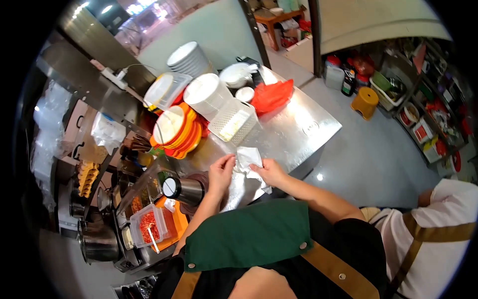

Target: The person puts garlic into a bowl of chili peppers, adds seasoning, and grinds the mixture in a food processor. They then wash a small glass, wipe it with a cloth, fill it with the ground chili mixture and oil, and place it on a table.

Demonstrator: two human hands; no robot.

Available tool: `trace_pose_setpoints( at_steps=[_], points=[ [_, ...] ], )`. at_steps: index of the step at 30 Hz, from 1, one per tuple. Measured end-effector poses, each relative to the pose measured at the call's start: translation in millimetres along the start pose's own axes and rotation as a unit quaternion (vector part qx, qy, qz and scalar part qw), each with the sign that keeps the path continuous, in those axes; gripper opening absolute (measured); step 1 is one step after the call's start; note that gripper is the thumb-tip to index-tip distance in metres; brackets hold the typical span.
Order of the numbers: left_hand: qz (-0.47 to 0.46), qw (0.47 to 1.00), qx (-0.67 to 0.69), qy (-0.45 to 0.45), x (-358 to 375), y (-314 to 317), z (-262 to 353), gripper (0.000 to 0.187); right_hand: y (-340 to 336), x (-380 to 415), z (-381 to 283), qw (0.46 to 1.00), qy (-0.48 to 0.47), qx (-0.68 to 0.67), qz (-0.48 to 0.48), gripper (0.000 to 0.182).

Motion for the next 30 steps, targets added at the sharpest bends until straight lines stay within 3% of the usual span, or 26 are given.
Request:
trace_pose_setpoints(
  at_steps=[2, 4, 5, 8, 9, 10, 11, 14, 16, 18, 22, 26, 28, 30],
  points=[
    [-0.077, 0.988, -0.007, -0.132, -0.8, -3.1, -25.5, 0.019, -14.0, 13.2, -8.5, 0.990, 0.020, 0.140, -0.004, 0.022],
    [-0.102, 0.977, 0.054, -0.179, 4.5, 7.2, -37.9, 0.022, -27.5, 19.1, 11.3, 0.982, 0.014, 0.180, 0.054, 0.019],
    [-0.098, 0.983, 0.063, -0.144, 6.7, 10.1, -60.7, 0.027, -44.7, 18.1, 33.3, 0.967, -0.007, 0.226, 0.116, 0.016],
    [-0.097, 0.978, -0.182, -0.039, 15.1, 8.0, -76.1, 0.066, -110.6, 14.6, 63.0, 0.877, 0.004, 0.367, 0.310, 0.015],
    [-0.097, 0.978, -0.179, -0.042, 18.2, 11.0, -74.2, 0.066, -133.7, 12.6, 65.3, 0.866, 0.066, 0.387, 0.308, 0.017],
    [-0.106, 0.963, -0.240, -0.059, 22.5, 13.4, -70.3, 0.081, -152.1, 9.9, 67.8, 0.852, 0.128, 0.406, 0.304, 0.019],
    [-0.116, 0.943, -0.301, -0.076, 27.4, 14.7, -69.2, 0.097, -161.7, 6.1, 72.0, 0.853, 0.131, 0.406, 0.301, 0.019],
    [-0.106, 0.955, -0.271, -0.059, 30.8, 23.0, -82.2, 0.114, -175.2, -8.7, 79.8, 0.867, 0.108, 0.392, 0.286, 0.024],
    [-0.076, 0.949, -0.300, -0.062, 23.5, 29.1, -80.6, 0.114, -176.6, -22.9, 77.8, 0.852, 0.117, 0.433, 0.271, 0.028],
    [-0.028, 0.936, -0.327, -0.131, 17.4, 27.2, -78.3, 0.111, -184.1, -32.3, 75.1, 0.844, 0.128, 0.459, 0.247, 0.032],
    [0.001, 0.930, -0.355, -0.095, 13.1, 26.1, -89.3, 0.103, -191.4, -39.3, 62.1, 0.820, 0.162, 0.509, 0.205, 0.047],
    [0.004, 0.970, -0.237, -0.048, 8.1, 20.9, -117.6, 0.097, -220.9, -38.8, 60.3, 0.822, 0.174, 0.466, 0.278, 0.051],
    [0.011, 0.979, -0.199, -0.047, 11.4, 21.2, -106.7, 0.091, -221.2, -36.3, 46.1, 0.824, 0.122, 0.454, 0.317, 0.050],
    [0.001, 0.981, -0.191, -0.041, 12.8, 21.5, -99.8, 0.091, -200.5, -30.6, 28.1, 0.842, 0.110, 0.424, 0.314, 0.040]
  ],
)
Point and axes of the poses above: each hand's wrist, its own x-axis away from the middle knuckle, its own y-axis out of the palm, z = x × y, the point moved 2 cm from there along -x, towards the middle knuckle, and after that the axes turned 9 degrees about x, right-handed, at the moved point
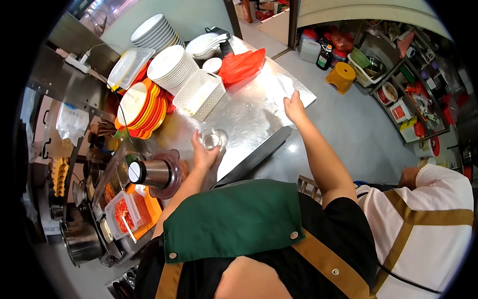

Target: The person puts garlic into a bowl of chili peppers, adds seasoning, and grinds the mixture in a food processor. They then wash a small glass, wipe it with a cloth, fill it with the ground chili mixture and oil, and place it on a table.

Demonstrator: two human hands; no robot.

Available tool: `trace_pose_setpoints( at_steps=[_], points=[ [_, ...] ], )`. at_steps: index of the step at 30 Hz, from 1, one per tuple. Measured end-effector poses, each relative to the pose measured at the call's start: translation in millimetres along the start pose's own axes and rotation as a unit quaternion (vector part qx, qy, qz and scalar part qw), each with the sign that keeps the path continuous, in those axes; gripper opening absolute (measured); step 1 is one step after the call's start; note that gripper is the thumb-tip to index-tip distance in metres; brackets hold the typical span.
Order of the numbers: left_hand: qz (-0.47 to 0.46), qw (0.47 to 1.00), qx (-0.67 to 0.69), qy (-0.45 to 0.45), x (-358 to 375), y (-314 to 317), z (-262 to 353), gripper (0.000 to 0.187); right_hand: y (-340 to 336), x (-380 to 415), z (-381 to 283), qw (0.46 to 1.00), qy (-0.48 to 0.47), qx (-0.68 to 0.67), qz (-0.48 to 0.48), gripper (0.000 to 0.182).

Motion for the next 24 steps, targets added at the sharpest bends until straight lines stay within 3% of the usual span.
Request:
trace_pose_setpoints(
  at_steps=[2, 3, 4, 5, 6, 7, 8, 9, 10, 11, 12, 13, 16, 17, 19, 20, 21, 22, 23, 24],
  points=[
    [-0.022, 0.999, 0.027, 0.025, 3.1, -0.1, 9.5, 0.092, 0.7, 17.5, -30.0, 0.987, -0.077, -0.142, 0.005, 0.034],
    [-0.032, 0.997, 0.030, 0.060, 4.0, 1.2, 12.1, 0.092, 4.7, 24.2, -47.7, 0.987, -0.061, -0.147, 0.010, 0.035],
    [-0.043, 0.994, 0.034, 0.096, 4.5, 2.6, 14.9, 0.092, 2.8, 36.8, -73.0, 0.964, -0.103, -0.244, 0.002, 0.033],
    [-0.059, 0.990, 0.036, 0.125, 5.2, 2.1, 22.1, 0.093, 13.0, 45.9, -91.6, 0.915, -0.101, -0.387, -0.055, 0.029],
    [-0.058, 0.990, 0.036, 0.127, 6.3, 1.5, 29.5, 0.093, 10.8, 69.1, -119.4, 0.893, -0.079, -0.439, -0.059, 0.025],
    [-0.076, 0.986, 0.059, 0.136, 7.4, 1.1, 37.9, 0.093, 34.4, 75.6, -119.5, 0.908, -0.146, -0.389, -0.056, 0.024],
    [-0.091, 0.981, 0.080, 0.149, 6.0, 0.2, 45.1, 0.094, 32.2, 95.1, -133.6, 0.916, -0.196, -0.325, -0.129, 0.029],
    [-0.066, 0.977, 0.064, 0.192, 6.0, 3.8, 37.5, 0.095, 49.8, 107.0, -133.0, 0.913, -0.338, -0.223, -0.047, 0.036],
    [-0.066, 0.966, -0.051, 0.246, 5.8, -3.8, 48.8, 0.099, 61.3, 116.6, -129.5, 0.890, -0.428, -0.131, -0.085, 0.044],
    [-0.042, 0.974, -0.037, 0.222, 5.8, -1.2, 29.3, 0.104, 42.5, 133.9, -144.3, 0.865, -0.498, 0.027, -0.049, 0.048],
    [-0.050, 0.968, 0.000, 0.247, 6.3, -13.3, 48.3, 0.106, 29.1, 148.3, -154.1, 0.851, -0.495, 0.168, -0.047, 0.053],
    [-0.041, 0.970, 0.005, 0.239, 8.0, -18.2, 51.9, 0.107, 31.9, 153.3, -152.3, 0.825, -0.531, 0.192, 0.002, 0.055],
    [-0.031, 0.952, -0.084, 0.293, 9.8, -22.5, 52.2, 0.097, 29.9, 158.0, -158.5, 0.769, -0.603, 0.180, -0.113, 0.050],
    [-0.025, 0.952, -0.086, 0.292, 10.6, -24.4, 46.5, 0.097, 32.5, 158.0, -162.9, 0.765, -0.608, 0.179, -0.113, 0.050],
    [-0.090, 0.936, -0.100, 0.326, 17.4, -27.2, 50.7, 0.084, 38.4, 158.1, -170.9, 0.725, -0.539, 0.239, -0.355, 0.042],
    [-0.086, 0.937, -0.100, 0.324, 20.0, -28.9, 49.3, 0.084, 41.2, 155.0, -172.4, 0.722, -0.542, 0.240, -0.357, 0.042],
    [-0.054, 0.931, -0.084, 0.352, 22.5, -32.0, 48.6, 0.081, 48.6, 149.1, -171.4, 0.774, -0.402, 0.059, -0.486, 0.036],
    [-0.024, 0.923, -0.067, 0.378, 27.0, -35.4, 50.0, 0.079, 57.6, 146.2, -167.6, 0.771, -0.229, -0.126, -0.581, 0.032],
    [0.007, 0.925, -0.113, 0.363, 26.7, -34.3, 50.2, 0.071, 64.1, 146.2, -164.3, 0.723, -0.165, -0.361, -0.565, 0.023],
    [0.032, 0.916, -0.140, 0.374, 22.2, -35.6, 50.1, 0.069, 56.1, 152.0, -173.4, 0.716, -0.122, -0.437, -0.531, 0.020]
  ],
)
Point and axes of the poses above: each hand's wrist, its own x-axis away from the middle knuckle, its own y-axis out of the palm, z = x × y, the point moved 2 cm from there along -x, towards the middle knuckle, and after that the axes turned 9 degrees about x, right-handed, at the moved point
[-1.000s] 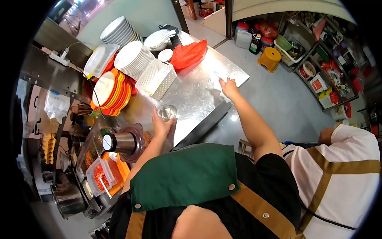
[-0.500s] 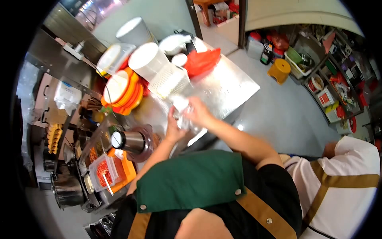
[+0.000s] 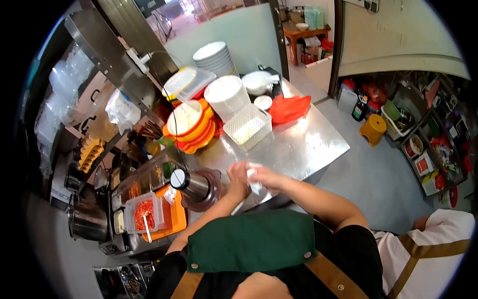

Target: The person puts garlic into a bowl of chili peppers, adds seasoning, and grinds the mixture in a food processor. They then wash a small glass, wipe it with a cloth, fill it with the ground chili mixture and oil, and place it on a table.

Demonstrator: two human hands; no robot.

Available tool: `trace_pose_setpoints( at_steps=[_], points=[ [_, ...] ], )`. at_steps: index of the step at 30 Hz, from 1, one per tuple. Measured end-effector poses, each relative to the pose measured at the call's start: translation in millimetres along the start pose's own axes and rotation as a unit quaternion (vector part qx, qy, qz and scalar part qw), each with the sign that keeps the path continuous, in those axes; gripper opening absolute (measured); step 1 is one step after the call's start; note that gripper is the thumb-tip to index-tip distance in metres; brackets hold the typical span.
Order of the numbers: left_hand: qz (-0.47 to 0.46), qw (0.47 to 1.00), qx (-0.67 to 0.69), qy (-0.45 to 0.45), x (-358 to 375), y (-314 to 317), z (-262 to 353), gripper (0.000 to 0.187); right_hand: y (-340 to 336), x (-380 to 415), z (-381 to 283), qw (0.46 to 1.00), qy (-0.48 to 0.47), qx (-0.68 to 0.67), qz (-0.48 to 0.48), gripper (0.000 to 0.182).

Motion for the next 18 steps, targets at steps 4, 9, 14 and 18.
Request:
trace_pose_setpoints(
  at_steps=[4, 9, 14, 18],
  points=[
    [0.008, 0.998, 0.066, -0.023, -32.1, -24.0, 11.0, 0.080, 1.4, -3.9, -15.0, 0.997, -0.040, 0.022, 0.063, 0.017],
    [0.050, 0.893, 0.422, -0.147, -32.1, -41.8, 17.9, 0.082, -5.9, 8.1, -29.0, 0.978, -0.076, 0.141, 0.131, 0.018],
    [-0.115, 0.375, 0.742, -0.544, -45.6, -45.9, 4.7, 0.080, 5.4, 15.5, -46.0, 0.686, -0.308, 0.659, 0.019, 0.030],
    [-0.029, 0.480, 0.582, -0.656, -35.3, -19.5, -7.3, 0.062, 22.2, 10.5, -19.0, 0.775, -0.145, 0.615, -0.001, 0.032]
  ],
)
Point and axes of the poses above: each hand's wrist, its own x-axis away from the middle knuckle, its own y-axis out of the palm, z = x × y, the point moved 2 cm from there along -x, towards the middle knuckle, and after that the axes turned 9 degrees about x, right-handed, at the moved point
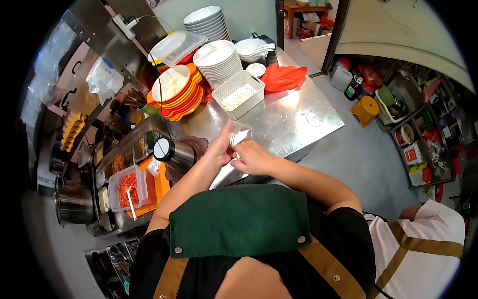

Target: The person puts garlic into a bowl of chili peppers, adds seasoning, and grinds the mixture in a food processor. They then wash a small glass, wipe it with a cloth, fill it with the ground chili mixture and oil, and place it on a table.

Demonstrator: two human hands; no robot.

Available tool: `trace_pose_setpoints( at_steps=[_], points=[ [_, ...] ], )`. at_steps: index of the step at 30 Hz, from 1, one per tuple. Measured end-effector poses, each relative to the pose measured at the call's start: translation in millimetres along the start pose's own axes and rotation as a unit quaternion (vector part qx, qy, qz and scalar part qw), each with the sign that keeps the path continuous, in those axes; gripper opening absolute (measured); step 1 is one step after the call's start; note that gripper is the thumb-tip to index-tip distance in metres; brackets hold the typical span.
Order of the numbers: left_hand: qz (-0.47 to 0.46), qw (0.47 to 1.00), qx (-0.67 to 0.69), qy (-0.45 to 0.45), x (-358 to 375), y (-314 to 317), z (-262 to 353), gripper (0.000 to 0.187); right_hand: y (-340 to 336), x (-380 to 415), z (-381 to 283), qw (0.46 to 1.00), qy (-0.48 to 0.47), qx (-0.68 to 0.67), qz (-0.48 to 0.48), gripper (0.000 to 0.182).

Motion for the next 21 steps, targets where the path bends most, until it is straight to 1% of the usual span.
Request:
trace_pose_setpoints(
  at_steps=[1, 2, 3, 4, 5, 6, 8, 9, 10, 12, 13, 14, 16, 17, 18, 20, 21],
  points=[
    [0.049, 0.997, -0.057, 0.033, -5.8, -2.6, -1.6, 0.054, 1.3, -3.7, -3.3, 0.987, 0.073, -0.139, -0.028, 0.025],
    [0.048, 0.997, -0.058, 0.034, -10.7, -2.7, -6.8, 0.054, 4.2, -6.7, 0.0, 0.987, 0.073, -0.138, -0.026, 0.025],
    [0.029, 0.995, 0.011, 0.098, -11.8, -1.6, -11.1, 0.046, 11.8, -9.4, 9.2, 0.891, 0.136, -0.433, -0.007, 0.025],
    [0.010, 0.984, 0.080, 0.159, -12.3, -2.7, -14.7, 0.039, 20.7, -10.5, 17.4, 0.704, 0.185, -0.686, 0.015, 0.024],
    [-0.040, 0.975, 0.115, 0.188, -14.3, -5.3, -15.0, 0.041, 22.4, -13.2, 27.2, 0.598, 0.142, -0.787, 0.062, 0.027],
    [-0.041, 0.975, 0.114, 0.187, -12.9, -2.1, -13.2, 0.041, 16.7, -13.8, 23.6, 0.598, 0.143, -0.786, 0.064, 0.027],
    [-0.104, 0.954, 0.142, 0.242, -6.1, 8.4, -5.7, 0.038, 2.3, -14.0, 14.6, 0.424, 0.194, -0.870, 0.162, 0.027],
    [-0.102, 0.955, 0.144, 0.239, -9.9, 7.7, -5.2, 0.040, 3.9, -15.7, 17.2, 0.451, 0.173, -0.862, 0.155, 0.030],
    [-0.106, 0.954, 0.142, 0.241, -12.0, 7.2, -4.5, 0.040, 3.8, -14.0, 19.9, 0.453, 0.169, -0.861, 0.158, 0.030],
    [-0.083, 0.964, 0.184, 0.174, -15.5, 3.5, -8.4, 0.046, 2.9, -2.5, 24.0, 0.484, 0.177, -0.845, 0.146, 0.031],
    [-0.084, 0.969, 0.192, 0.134, -18.1, -0.4, -9.0, 0.059, 2.7, 4.8, 27.9, 0.503, 0.170, -0.836, 0.139, 0.031],
    [-0.084, 0.969, 0.191, 0.131, -19.2, -5.4, -7.4, 0.059, -0.3, 11.6, 32.9, 0.503, 0.171, -0.836, 0.141, 0.031],
    [-0.064, 0.970, 0.227, 0.056, -15.5, -9.9, -5.9, 0.068, -14.2, 22.0, 36.1, 0.589, 0.151, -0.782, 0.135, 0.032],
    [-0.060, 0.966, 0.250, 0.036, -14.1, -8.9, -4.4, 0.073, -21.6, 27.4, 36.3, 0.614, 0.163, -0.757, 0.153, 0.032],
    [-0.061, 0.966, 0.248, 0.034, -12.6, -8.4, -2.9, 0.073, -23.8, 31.7, 39.4, 0.613, 0.164, -0.757, 0.155, 0.032],
    [-0.078, 0.948, 0.310, -0.015, -11.1, -6.9, -0.2, 0.072, -30.2, 38.4, 46.1, 0.749, 0.181, -0.606, 0.197, 0.032],
    [-0.078, 0.948, 0.308, -0.016, -8.7, -5.5, 1.8, 0.072, -34.8, 38.7, 44.7, 0.765, 0.180, -0.583, 0.207, 0.032]
  ],
)
Point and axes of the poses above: each hand's wrist, its own x-axis away from the middle knuckle, its own y-axis out of the palm, z = x × y, the point moved 2 cm from there along -x, towards the middle knuckle, and after that the axes turned 9 degrees about x, right-handed, at the moved point
